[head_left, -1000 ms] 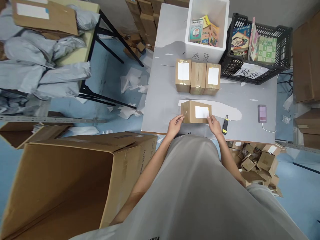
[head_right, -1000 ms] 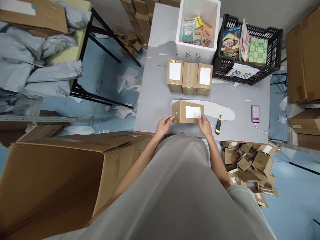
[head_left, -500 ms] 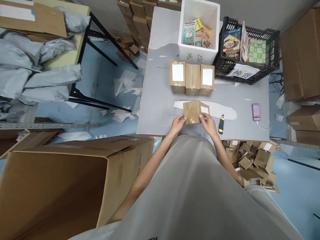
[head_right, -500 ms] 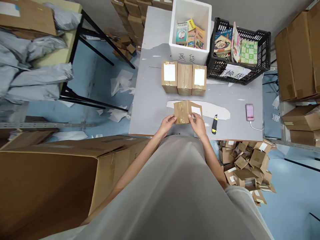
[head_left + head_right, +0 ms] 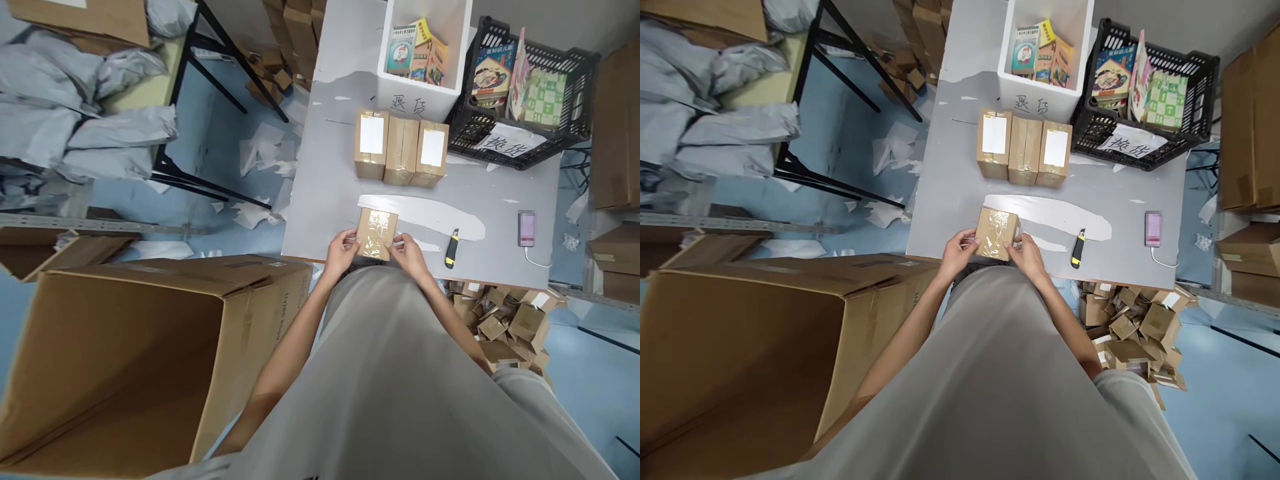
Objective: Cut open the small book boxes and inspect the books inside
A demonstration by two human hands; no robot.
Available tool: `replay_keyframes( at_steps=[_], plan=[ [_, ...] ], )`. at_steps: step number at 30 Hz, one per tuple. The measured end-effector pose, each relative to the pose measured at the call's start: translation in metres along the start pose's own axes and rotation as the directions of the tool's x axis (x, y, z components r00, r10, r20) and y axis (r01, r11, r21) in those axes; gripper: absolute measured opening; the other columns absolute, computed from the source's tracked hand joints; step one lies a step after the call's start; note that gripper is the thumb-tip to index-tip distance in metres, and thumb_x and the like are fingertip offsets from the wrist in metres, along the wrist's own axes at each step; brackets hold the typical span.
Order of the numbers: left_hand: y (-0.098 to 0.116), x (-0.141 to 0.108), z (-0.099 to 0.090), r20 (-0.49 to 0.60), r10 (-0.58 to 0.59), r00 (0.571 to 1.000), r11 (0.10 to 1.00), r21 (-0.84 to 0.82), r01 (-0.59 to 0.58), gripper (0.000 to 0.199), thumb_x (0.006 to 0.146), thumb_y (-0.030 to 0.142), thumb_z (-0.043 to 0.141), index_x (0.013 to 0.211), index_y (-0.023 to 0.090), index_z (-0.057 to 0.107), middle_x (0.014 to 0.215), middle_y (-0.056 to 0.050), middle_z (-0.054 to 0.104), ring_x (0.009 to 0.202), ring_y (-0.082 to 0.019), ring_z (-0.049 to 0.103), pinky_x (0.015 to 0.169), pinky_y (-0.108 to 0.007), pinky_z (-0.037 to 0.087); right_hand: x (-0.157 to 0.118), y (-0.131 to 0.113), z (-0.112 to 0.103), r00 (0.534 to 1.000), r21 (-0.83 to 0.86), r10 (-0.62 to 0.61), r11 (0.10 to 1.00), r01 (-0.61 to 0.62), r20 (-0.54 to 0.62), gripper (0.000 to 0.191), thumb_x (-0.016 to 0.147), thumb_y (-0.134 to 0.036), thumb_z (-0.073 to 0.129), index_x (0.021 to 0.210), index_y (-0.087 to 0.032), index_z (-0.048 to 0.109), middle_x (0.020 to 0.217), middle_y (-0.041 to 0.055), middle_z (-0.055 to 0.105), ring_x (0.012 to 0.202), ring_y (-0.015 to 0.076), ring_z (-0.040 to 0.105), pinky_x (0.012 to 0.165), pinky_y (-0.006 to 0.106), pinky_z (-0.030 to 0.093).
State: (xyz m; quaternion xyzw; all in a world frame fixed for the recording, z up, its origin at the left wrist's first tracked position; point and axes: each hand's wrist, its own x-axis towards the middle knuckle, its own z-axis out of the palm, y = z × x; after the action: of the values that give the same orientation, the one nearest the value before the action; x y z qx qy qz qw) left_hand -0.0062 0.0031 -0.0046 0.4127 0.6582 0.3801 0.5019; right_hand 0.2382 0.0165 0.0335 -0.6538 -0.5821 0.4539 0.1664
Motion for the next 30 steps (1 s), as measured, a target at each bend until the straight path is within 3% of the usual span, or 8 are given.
replay_keyframes(
  at_steps=[4,8,13,16,20,22,26,30],
  plan=[
    [0.002,-0.003,-0.001,0.019,-0.022,1.0,1.0,0.014,0.022,0.041,0.091,0.035,0.08,0.128,0.017,0.078,0.128,-0.014,0.081,0.099,-0.023,0.077,0.094,-0.04,0.068,0.0,-0.006,0.002,0.998,-0.057,0.067,0.996,-0.067,0.002,0.055,0.095,-0.07,0.078,0.122,-0.024,0.064,0.125,0.0138,0.081,0.11,0.0329,0.081,0.102,0.05,0.064],
    [0.014,-0.009,0.013,0.05,0.03,0.998,0.996,0.078,-0.034,0.038,0.094,0.034,0.078,0.128,0.018,0.08,0.133,-0.013,0.079,0.097,-0.022,0.078,0.096,-0.04,0.067,0.003,-0.003,-0.004,0.995,-0.059,0.085,0.994,-0.088,-0.044,0.078,0.092,-0.07,0.082,0.148,-0.02,0.062,0.147,0.021,0.074,0.12,0.0383,0.079,0.109,0.056,0.063],
    [0.011,-0.006,0.025,0.172,0.003,0.985,1.0,0.027,-0.007,0.04,0.102,0.041,0.073,0.135,0.019,0.08,0.14,-0.013,0.081,0.124,-0.029,0.078,0.114,-0.044,0.063,0.004,0.03,-0.025,0.995,0.135,0.086,0.988,-0.077,-0.056,0.097,0.087,-0.072,0.085,0.166,-0.023,0.056,0.157,0.0195,0.071,0.122,0.0376,0.08,0.11,0.057,0.065],
    [-0.007,0.01,0.031,0.152,-0.166,0.974,0.986,0.034,0.163,0.047,0.1,0.034,0.075,0.143,0.016,0.076,0.153,-0.017,0.075,0.138,-0.033,0.074,0.122,-0.047,0.058,-0.002,0.056,-0.037,0.987,0.223,0.119,0.971,-0.092,-0.111,0.101,0.087,-0.075,0.083,0.167,-0.021,0.056,0.16,0.0219,0.068,0.129,0.0382,0.077,0.11,0.057,0.066],
    [-0.031,0.033,0.047,0.104,-0.35,0.931,0.937,0.038,0.348,0.057,0.096,0.029,0.078,0.149,0.012,0.071,0.166,-0.024,0.064,0.149,-0.038,0.068,0.13,-0.051,0.051,-0.011,0.079,-0.051,0.919,0.135,0.092,0.99,-0.042,-0.383,0.089,0.093,-0.078,0.072,0.159,-0.017,0.063,0.162,0.0251,0.065,0.143,0.0394,0.068,0.118,0.061,0.061],
    [-0.038,0.041,0.06,0.112,-0.36,0.926,0.933,0.024,0.36,0.058,0.094,0.032,0.081,0.148,0.011,0.071,0.165,-0.026,0.065,0.153,-0.041,0.066,0.132,-0.054,0.049,-0.013,0.082,-0.056,0.892,0.118,0.07,0.993,-0.019,-0.446,0.08,0.1,-0.076,0.063,0.153,-0.017,0.068,0.158,0.0243,0.068,0.145,0.0379,0.067,0.12,0.06,0.059],
    [-0.041,0.046,0.087,0.2,-0.347,0.916,0.931,-0.047,0.363,0.049,0.094,0.041,0.082,0.134,0.014,0.078,0.145,-0.024,0.079,0.143,-0.041,0.073,0.124,-0.059,0.055,-0.009,0.084,-0.06,0.891,0.103,0.067,0.994,-0.023,-0.449,0.076,0.103,-0.075,0.058,0.148,-0.016,0.072,0.156,0.0238,0.071,0.143,0.037,0.069,0.125,0.06,0.055],
    [-0.039,0.043,0.089,0.216,-0.299,0.929,0.936,-0.122,0.33,0.041,0.093,0.04,0.08,0.126,0.015,0.08,0.138,-0.02,0.083,0.134,-0.038,0.078,0.121,-0.057,0.059,0.002,0.091,-0.054,0.905,0.065,0.065,0.997,-0.041,-0.42,0.079,0.098,-0.076,0.066,0.149,-0.016,0.071,0.154,0.0245,0.073,0.139,0.0401,0.071,0.123,0.063,0.056]
  ],
)
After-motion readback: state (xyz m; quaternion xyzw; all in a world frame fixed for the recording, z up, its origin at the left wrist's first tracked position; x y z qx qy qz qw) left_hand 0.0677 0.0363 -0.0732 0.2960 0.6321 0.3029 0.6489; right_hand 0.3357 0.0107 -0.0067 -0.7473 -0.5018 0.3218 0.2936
